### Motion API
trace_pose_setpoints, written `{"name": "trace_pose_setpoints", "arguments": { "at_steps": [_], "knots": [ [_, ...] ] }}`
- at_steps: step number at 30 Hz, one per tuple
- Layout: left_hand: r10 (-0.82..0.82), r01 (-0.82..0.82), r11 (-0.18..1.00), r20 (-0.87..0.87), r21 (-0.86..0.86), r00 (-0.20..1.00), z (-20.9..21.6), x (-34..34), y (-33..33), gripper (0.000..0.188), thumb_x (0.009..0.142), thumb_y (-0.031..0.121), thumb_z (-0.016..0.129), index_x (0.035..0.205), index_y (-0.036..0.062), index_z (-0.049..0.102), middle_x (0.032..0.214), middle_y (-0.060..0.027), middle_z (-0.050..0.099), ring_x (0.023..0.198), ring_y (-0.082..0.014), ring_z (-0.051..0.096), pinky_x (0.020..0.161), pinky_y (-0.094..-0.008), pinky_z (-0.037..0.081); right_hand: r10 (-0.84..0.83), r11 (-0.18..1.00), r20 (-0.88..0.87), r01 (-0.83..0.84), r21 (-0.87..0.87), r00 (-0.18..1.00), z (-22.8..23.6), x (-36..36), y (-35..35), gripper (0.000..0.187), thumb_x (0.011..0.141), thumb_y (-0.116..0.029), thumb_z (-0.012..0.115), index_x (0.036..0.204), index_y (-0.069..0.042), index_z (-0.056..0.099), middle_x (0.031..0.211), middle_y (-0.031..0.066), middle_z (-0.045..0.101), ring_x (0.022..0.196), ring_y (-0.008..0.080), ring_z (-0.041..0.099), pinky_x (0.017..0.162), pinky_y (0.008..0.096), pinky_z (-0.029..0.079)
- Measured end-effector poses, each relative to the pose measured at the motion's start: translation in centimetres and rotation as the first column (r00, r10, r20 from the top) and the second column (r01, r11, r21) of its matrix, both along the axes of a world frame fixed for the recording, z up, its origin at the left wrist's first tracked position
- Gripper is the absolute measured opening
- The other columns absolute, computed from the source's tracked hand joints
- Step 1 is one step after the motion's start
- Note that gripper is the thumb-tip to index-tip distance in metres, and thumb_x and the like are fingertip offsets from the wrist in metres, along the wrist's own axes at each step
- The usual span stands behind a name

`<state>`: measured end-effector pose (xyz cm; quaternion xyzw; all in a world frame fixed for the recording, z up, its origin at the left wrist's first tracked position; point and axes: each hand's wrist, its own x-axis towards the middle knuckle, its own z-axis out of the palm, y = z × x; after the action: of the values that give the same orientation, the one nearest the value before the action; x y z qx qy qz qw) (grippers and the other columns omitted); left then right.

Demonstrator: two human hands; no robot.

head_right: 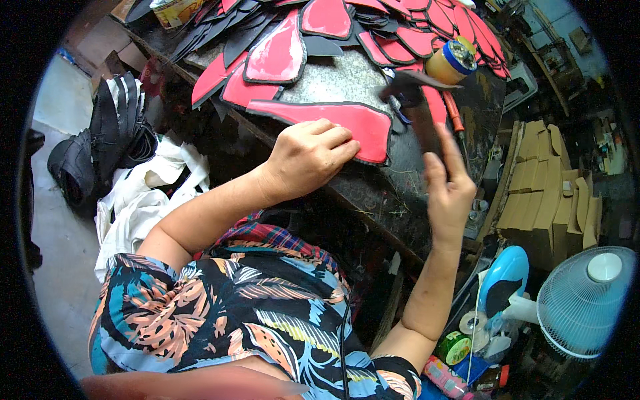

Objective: The person uses a red utility knife to trim the edges of pink and black shoe insoles at a workbench. They repeatedly pick up insoles, trim along the edges, flip them over, and place them back on the pile.

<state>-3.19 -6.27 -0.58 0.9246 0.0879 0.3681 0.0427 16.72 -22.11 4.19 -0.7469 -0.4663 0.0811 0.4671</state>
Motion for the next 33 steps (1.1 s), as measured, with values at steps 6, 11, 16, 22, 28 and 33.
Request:
{"name": "trace_pose_setpoints", "arguments": {
  "at_steps": [6, 11, 16, 22, 28, 33],
  "knots": [
    [0.034, -0.036, 0.998, 0.042, 0.045, 0.999, -0.4, 0.9, 0.1, 0.015, 0.073, 0.014, 0.068, 0.086, 0.0104, 0.064, 0.08, -0.0017, 0.057, 0.074, -0.019, 0.059, 0.062, -0.0321, 0.049, -0.432, 0.869, 0.368, 0.49, -0.076, 0.823, -0.4, 8.1, -1.0, 0.04, 0.096, -0.023, 0.063, 0.136, -0.023, 0.06, 0.109, 0.0136, 0.071, 0.084, 0.0201, 0.069, 0.074, 0.0359, 0.052],
    [0.021, -0.022, 0.999, 0.035, 0.037, 0.999, -0.4, 1.1, 0.3, 0.015, 0.073, 0.015, 0.069, 0.086, 0.0102, 0.063, 0.08, -0.0018, 0.056, 0.075, -0.0193, 0.059, 0.062, -0.0321, 0.049, -0.41, 0.787, 0.603, 0.599, -0.146, 0.684, -3.0, 14.2, -1.5, 0.046, 0.092, -0.02, 0.065, 0.136, -0.033, 0.059, 0.096, 0.0116, 0.067, 0.084, 0.029, 0.066, 0.077, 0.0418, 0.051],
    [0.024, -0.025, 0.999, 0.041, 0.029, 0.999, -0.3, 1.0, 0.2, 0.015, 0.072, 0.014, 0.069, 0.085, 0.0101, 0.063, 0.08, -0.0023, 0.056, 0.075, -0.0195, 0.059, 0.064, -0.0324, 0.049, -0.347, 0.803, 0.661, 0.575, -0.158, 0.666, -4.8, 16.3, -0.7, 0.048, 0.09, -0.02, 0.067, 0.135, -0.036, 0.059, 0.097, 0.0099, 0.063, 0.09, 0.0298, 0.062, 0.082, 0.043, 0.05],
    [0.014, -0.016, 1.0, 0.051, 0.024, 0.999, -0.5, 1.0, 0.3, 0.015, 0.073, 0.014, 0.069, 0.087, 0.0098, 0.064, 0.081, -0.0023, 0.057, 0.076, -0.0194, 0.059, 0.065, -0.0323, 0.049, -0.238, 0.802, 0.825, 0.582, -0.13, 0.512, -2.2, 12.3, 1.1, 0.039, 0.091, -0.021, 0.067, 0.129, -0.028, 0.065, 0.112, 0.0069, 0.064, 0.111, 0.0272, 0.056, 0.094, 0.0402, 0.047],
    [0.024, -0.024, 1.0, 0.02, 0.02, 1.0, -0.3, 0.9, 0.3, 0.015, 0.074, 0.015, 0.068, 0.088, 0.0103, 0.065, 0.081, -0.0019, 0.057, 0.077, -0.0194, 0.06, 0.065, -0.0322, 0.049, -0.047, 0.997, 0.693, 0.076, -0.012, 0.72, 2.0, 4.2, 4.3, 0.026, 0.089, -0.021, 0.068, 0.115, -0.016, 0.072, 0.106, 0.0046, 0.067, 0.103, 0.0255, 0.058, 0.093, 0.037, 0.046],
    [0.042, -0.042, 0.999, -0.003, 0.008, 0.999, -0.2, 0.7, 1.1, 0.017, 0.076, 0.015, 0.067, 0.093, 0.0108, 0.068, 0.085, -0.0017, 0.06, 0.08, -0.0197, 0.061, 0.066, -0.0325, 0.05, 0.045, 0.997, 0.673, -0.079, 0.02, 0.738, 1.5, -0.8, 6.5, 0.02, 0.089, -0.021, 0.068, 0.107, -0.011, 0.072, 0.094, 0.0064, 0.069, 0.089, 0.0253, 0.063, 0.079, 0.0373, 0.05]
  ]
}}
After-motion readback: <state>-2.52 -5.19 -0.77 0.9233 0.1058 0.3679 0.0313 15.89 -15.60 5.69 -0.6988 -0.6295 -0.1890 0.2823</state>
